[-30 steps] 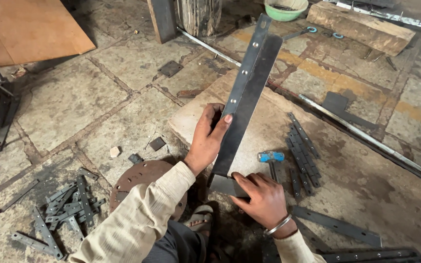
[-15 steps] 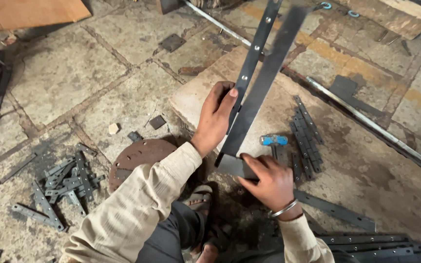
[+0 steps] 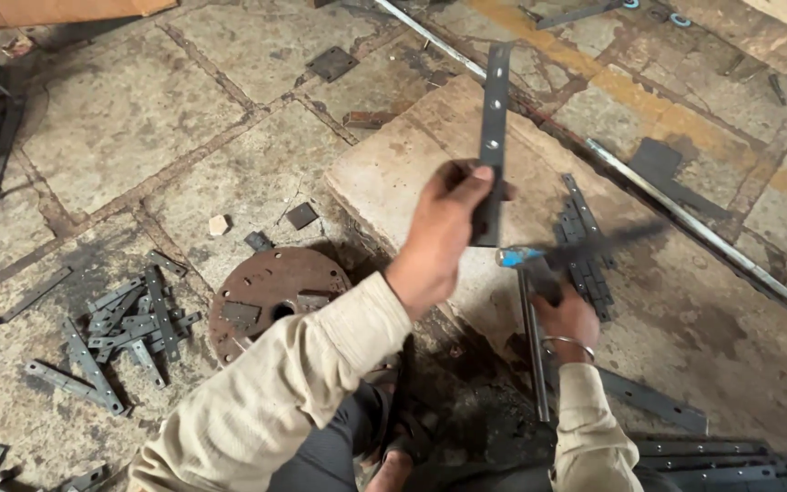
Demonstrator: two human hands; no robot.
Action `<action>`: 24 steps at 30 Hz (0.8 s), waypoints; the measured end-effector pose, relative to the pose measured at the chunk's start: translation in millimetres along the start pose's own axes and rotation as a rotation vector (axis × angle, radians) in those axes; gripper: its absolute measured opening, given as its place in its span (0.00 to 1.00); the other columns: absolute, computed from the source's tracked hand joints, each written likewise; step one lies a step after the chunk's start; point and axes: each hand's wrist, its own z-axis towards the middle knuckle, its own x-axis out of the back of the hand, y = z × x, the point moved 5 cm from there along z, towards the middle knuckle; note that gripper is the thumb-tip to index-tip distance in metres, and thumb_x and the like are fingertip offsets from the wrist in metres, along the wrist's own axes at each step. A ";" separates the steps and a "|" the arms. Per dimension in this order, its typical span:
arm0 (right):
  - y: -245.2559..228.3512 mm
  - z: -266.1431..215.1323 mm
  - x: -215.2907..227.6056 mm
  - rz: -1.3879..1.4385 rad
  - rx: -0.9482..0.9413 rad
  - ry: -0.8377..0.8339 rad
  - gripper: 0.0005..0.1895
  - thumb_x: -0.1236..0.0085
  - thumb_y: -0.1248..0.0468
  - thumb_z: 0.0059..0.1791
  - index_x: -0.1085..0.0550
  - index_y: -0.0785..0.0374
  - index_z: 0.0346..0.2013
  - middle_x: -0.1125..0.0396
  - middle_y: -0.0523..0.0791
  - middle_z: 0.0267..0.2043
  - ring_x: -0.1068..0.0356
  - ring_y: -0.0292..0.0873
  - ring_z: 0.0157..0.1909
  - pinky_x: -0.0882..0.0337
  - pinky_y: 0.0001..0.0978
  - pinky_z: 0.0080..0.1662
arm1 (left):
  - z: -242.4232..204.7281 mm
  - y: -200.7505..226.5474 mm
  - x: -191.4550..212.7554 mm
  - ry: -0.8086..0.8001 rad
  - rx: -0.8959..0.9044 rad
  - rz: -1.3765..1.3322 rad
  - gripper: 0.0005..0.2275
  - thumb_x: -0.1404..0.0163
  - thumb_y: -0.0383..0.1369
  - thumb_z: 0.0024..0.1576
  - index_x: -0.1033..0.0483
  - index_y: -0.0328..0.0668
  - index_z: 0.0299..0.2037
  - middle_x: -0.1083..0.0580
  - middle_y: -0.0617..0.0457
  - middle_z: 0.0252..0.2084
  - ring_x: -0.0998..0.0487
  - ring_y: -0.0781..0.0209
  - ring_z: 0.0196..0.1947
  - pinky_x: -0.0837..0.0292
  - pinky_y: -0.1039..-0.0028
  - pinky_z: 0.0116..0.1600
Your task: Straightening and checking metal strips using a hammer and a try square in a manufacturing setting.
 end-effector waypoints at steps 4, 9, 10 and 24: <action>78.5 5.7 -72.2 -0.078 -0.280 -0.136 0.33 0.35 0.38 0.43 0.20 0.58 0.52 0.24 0.54 0.50 0.24 0.60 0.51 0.25 0.54 0.49 | -2.9 -3.5 -15.8 0.004 -0.003 -0.125 0.11 0.51 0.34 0.65 0.34 0.33 0.49 0.22 0.44 0.40 0.22 0.63 0.34 0.23 0.72 0.38; 98.0 -15.4 -89.1 -0.128 -0.403 -0.110 0.35 0.32 0.39 0.41 0.21 0.61 0.53 0.26 0.55 0.53 0.26 0.61 0.54 0.26 0.54 0.50 | -3.2 11.0 -27.8 -0.013 0.027 -0.172 0.13 0.53 0.38 0.66 0.36 0.33 0.46 0.23 0.45 0.36 0.23 0.60 0.29 0.24 0.69 0.30; 98.9 -17.6 -88.8 -0.138 -0.418 -0.082 0.36 0.31 0.39 0.41 0.21 0.61 0.53 0.26 0.56 0.53 0.27 0.62 0.54 0.27 0.55 0.50 | -1.2 9.5 -28.2 0.009 0.013 -0.197 0.14 0.52 0.39 0.66 0.36 0.32 0.46 0.24 0.45 0.36 0.23 0.61 0.29 0.25 0.70 0.30; 143.4 -16.7 -115.3 -0.157 -0.455 0.021 0.30 0.31 0.41 0.39 0.18 0.54 0.49 0.25 0.55 0.52 0.26 0.63 0.53 0.26 0.58 0.50 | -4.8 1.6 -33.6 0.058 0.053 -0.245 0.13 0.53 0.37 0.66 0.35 0.32 0.45 0.25 0.45 0.36 0.23 0.62 0.30 0.24 0.69 0.31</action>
